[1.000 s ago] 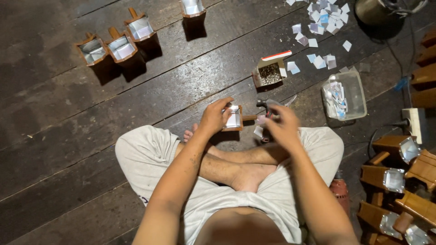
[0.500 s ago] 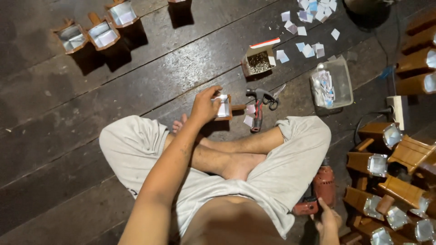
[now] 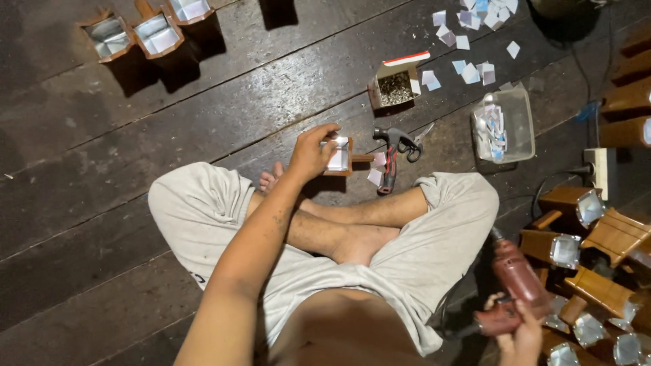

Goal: The person assembles small wooden lamps by hand and using a drill. The person positions small panels into wooden frames, uses a hammer to tap pieces into place, and uses a drill to secure components with screws.

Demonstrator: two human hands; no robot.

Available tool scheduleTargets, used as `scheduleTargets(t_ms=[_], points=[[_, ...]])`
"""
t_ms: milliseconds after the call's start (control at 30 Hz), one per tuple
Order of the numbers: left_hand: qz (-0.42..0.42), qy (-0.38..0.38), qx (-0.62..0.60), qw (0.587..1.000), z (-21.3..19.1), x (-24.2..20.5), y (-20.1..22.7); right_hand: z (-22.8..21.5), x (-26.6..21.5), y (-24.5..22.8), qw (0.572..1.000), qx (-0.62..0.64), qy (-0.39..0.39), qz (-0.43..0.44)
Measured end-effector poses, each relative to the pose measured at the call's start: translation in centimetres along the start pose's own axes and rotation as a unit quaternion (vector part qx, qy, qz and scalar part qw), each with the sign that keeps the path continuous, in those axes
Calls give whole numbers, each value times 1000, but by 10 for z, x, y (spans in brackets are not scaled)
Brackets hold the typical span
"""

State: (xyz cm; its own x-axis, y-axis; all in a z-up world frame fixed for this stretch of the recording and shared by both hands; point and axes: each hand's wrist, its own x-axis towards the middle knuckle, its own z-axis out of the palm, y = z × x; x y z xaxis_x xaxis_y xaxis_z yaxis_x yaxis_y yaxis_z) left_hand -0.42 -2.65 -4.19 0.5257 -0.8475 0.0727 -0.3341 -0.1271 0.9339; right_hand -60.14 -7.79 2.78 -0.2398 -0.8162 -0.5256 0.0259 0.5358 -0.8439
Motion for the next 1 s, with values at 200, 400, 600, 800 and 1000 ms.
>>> scheduleTargets(t_ms=[200,400,600,800,1000], points=[[-49,-30,-7,998,-6,0,13,80,-96,-115,992,-85,-35,-81],[22,-5,22,999,1,1,-5,78,-61,-140,977,47,-97,-182],[-97,-57,14,994,-12,2,33,148,-108,-188,951,72,-223,-201],[29,37,20,999,10,-4,-7,191,-96,-213,893,-176,-304,-280],[1,71,-38,997,13,-6,-10,293,-142,-241,830,-341,-358,-259]])
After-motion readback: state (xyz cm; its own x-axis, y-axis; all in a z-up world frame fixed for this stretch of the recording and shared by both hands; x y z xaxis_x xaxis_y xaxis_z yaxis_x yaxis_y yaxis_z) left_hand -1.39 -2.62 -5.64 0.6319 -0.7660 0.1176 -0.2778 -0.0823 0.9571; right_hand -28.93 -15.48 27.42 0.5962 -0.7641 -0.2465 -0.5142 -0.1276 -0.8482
